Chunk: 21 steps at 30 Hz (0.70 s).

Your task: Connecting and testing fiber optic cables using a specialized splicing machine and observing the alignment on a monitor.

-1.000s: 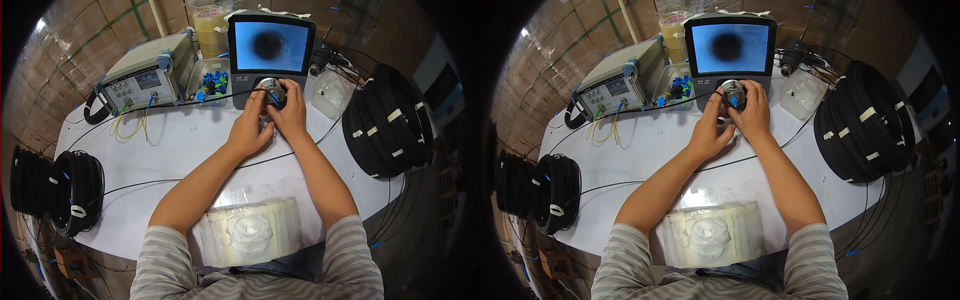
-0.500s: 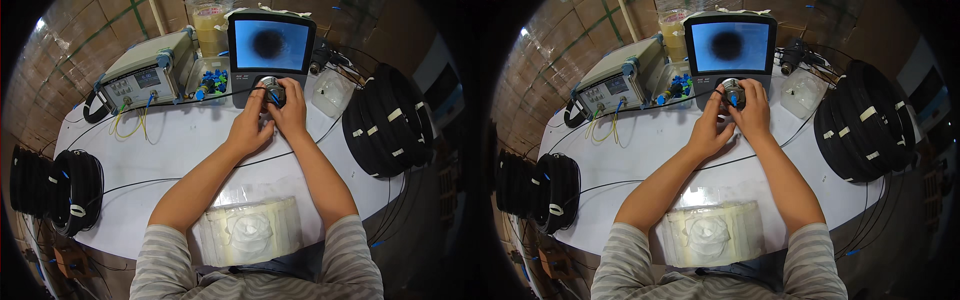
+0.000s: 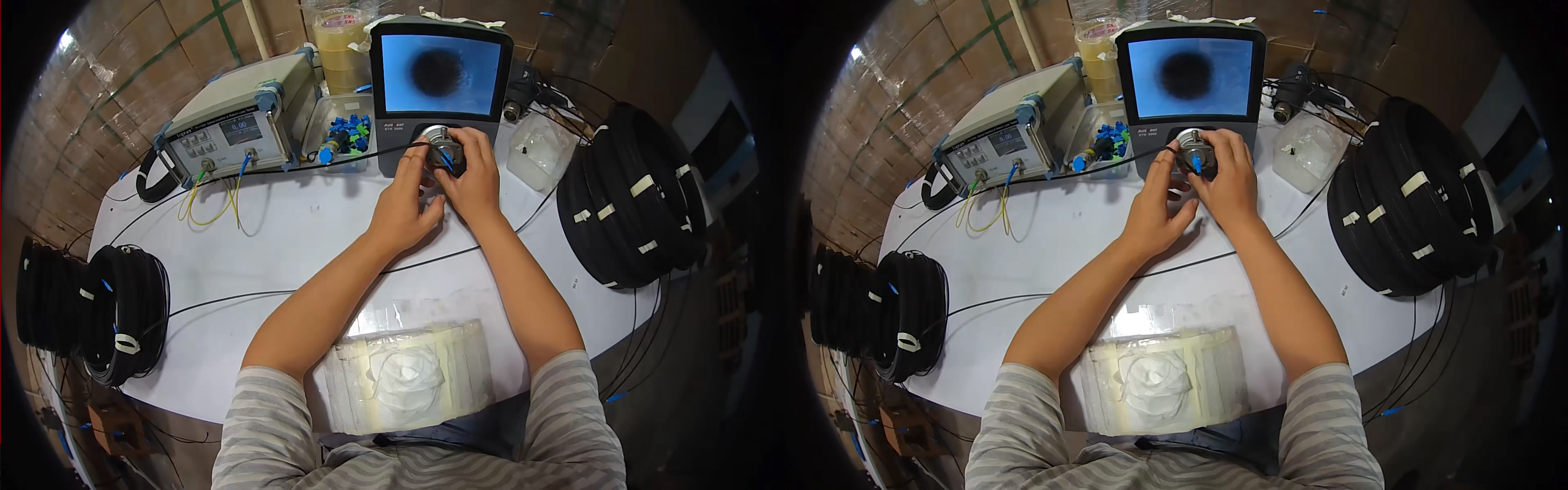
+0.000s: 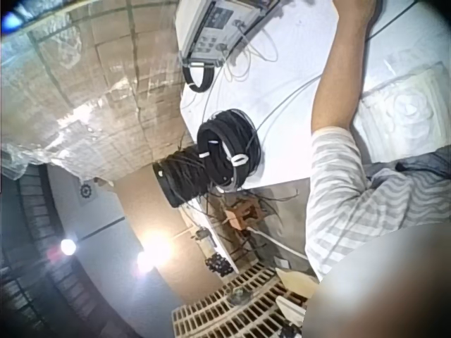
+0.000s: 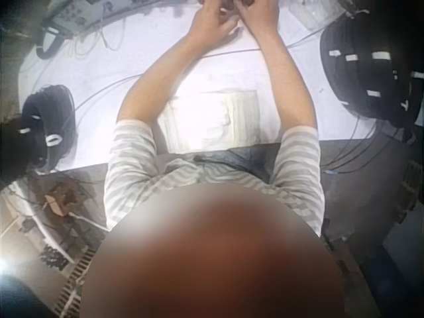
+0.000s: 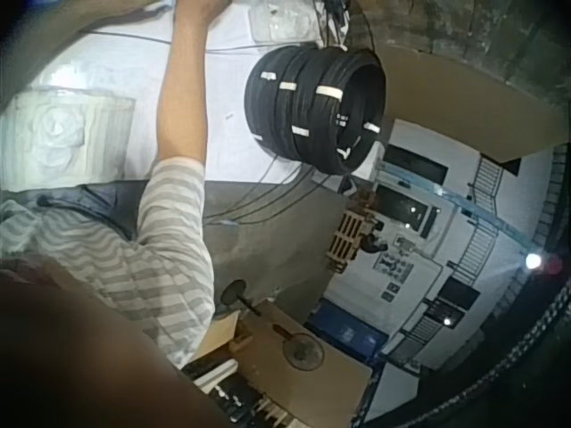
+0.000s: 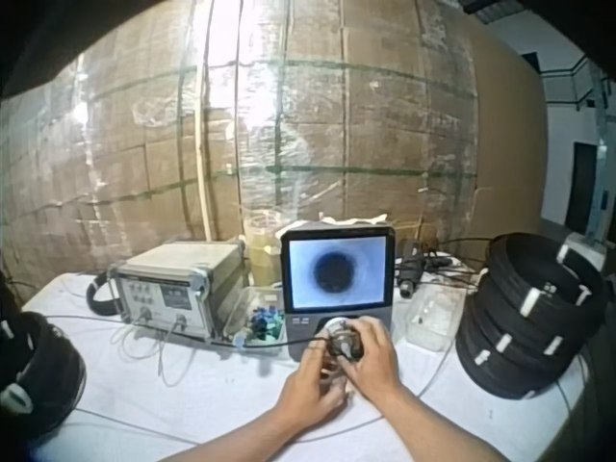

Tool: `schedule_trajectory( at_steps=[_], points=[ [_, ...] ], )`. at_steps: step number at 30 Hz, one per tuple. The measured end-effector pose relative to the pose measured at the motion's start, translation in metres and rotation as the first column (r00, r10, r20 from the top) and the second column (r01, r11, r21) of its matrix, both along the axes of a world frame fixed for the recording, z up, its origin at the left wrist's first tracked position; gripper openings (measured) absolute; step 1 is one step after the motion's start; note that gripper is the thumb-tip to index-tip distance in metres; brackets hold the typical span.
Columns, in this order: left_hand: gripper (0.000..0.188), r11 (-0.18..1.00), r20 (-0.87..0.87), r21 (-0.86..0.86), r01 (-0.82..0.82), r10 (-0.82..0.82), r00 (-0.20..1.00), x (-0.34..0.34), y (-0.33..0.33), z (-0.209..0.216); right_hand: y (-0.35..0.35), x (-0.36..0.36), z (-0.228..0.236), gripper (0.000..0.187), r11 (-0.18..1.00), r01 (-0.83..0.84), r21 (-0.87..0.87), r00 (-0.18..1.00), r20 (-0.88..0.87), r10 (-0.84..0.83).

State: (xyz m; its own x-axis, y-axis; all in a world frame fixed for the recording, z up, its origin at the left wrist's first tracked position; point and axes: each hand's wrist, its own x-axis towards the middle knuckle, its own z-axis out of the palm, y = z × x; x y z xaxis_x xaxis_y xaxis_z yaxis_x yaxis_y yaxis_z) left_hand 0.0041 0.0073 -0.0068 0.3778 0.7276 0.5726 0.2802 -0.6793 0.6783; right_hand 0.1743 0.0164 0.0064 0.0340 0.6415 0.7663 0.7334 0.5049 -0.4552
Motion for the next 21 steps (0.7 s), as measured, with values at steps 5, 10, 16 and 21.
schedule_trajectory(
  at_steps=[5,10,16,21],
  points=[
    [0.096,1.000,0.016,0.026,0.006,-0.007,1.000,0.0002,0.0006,-0.0003,0.0009,-0.0020,0.0003,0.072,1.000,0.005,0.012,1.000,0.008,-0.005],
    [0.095,0.998,0.010,0.057,0.009,-0.010,1.000,0.0000,0.0028,-0.0030,-0.0004,-0.0050,0.0003,0.068,1.000,0.017,-0.006,0.999,-0.044,-0.017],
    [0.097,1.000,-0.004,-0.011,0.009,-0.009,1.000,-0.0004,-0.0013,-0.0002,0.0006,-0.0033,0.0002,0.069,0.999,0.036,-0.026,0.999,-0.015,-0.037],
    [0.096,1.000,-0.014,-0.022,0.000,-0.001,1.000,0.0004,-0.0014,0.0014,0.0018,-0.0024,0.0011,0.069,1.000,0.027,-0.006,1.000,-0.016,-0.027]
  ],
)
